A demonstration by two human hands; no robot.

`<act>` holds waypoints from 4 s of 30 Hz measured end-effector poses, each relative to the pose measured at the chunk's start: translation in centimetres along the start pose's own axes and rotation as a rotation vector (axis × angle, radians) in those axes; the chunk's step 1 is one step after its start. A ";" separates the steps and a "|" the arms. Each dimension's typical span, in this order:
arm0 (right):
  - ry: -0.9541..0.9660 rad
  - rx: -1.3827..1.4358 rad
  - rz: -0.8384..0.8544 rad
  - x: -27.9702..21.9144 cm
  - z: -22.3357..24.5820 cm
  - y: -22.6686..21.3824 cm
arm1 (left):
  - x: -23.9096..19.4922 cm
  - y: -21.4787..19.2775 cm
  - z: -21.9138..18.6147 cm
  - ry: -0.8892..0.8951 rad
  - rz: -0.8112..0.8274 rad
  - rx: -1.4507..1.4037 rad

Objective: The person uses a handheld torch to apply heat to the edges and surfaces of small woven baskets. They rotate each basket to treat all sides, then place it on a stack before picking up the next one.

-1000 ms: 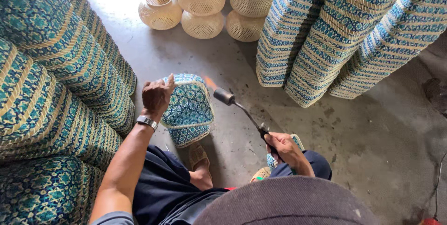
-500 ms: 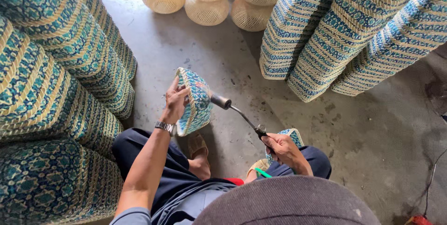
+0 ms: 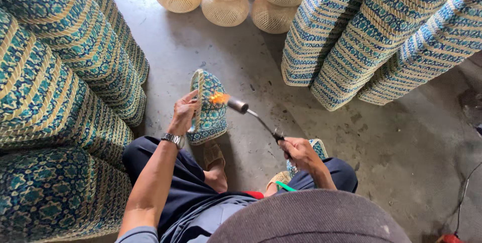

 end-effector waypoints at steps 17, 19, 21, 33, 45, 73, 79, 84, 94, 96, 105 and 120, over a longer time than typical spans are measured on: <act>-0.037 -0.017 0.109 2.5 1.8 -3.0 | -2.5 -3.9 -5.1 0.202 -0.032 0.411; -0.011 -0.040 0.077 2.4 2.1 -3.6 | -3.3 -4.1 -7.2 0.229 -0.042 0.530; -0.028 -0.040 0.083 2.1 2.5 -3.9 | -3.6 -4.5 -8.9 0.197 -0.067 0.618; -0.070 -0.016 0.092 1.2 3.1 -5.0 | -2.4 -10.7 -11.5 0.259 0.024 0.400; -0.201 0.068 0.116 1.0 3.5 -4.2 | -4.6 -11.5 -9.2 0.239 0.083 -0.217; -0.117 0.027 0.087 1.2 1.8 -2.2 | -6.3 -8.5 -5.4 0.095 0.077 -0.704; -0.138 -0.016 0.154 0.3 3.2 -2.7 | -5.6 -7.7 -6.0 0.140 0.088 -0.686; -0.203 -0.034 0.044 0.3 5.5 -4.5 | -4.3 -8.9 -7.4 0.181 0.071 -0.442; -0.106 -0.078 0.037 0.1 4.8 -2.3 | -3.2 -8.4 -4.5 0.123 -0.014 -0.621; -0.175 -0.065 0.100 0.3 4.6 -1.0 | -3.0 -7.7 -3.2 0.164 -0.013 -0.554; -0.132 -0.026 0.045 0.2 4.3 -0.7 | -1.3 -9.3 -0.7 0.692 -0.209 0.567; -0.118 -0.001 0.029 -0.4 3.6 -3.2 | -2.1 -10.9 -9.0 0.614 -0.255 0.108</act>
Point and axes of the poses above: each hand's wrist, its own x-axis towards the middle knuckle, its own y-axis out of the palm, z = x × y, the point moved 4 cm from there along x, towards the middle knuckle, and after that the axes turned 13 degrees about -x, right-handed, at the moved point
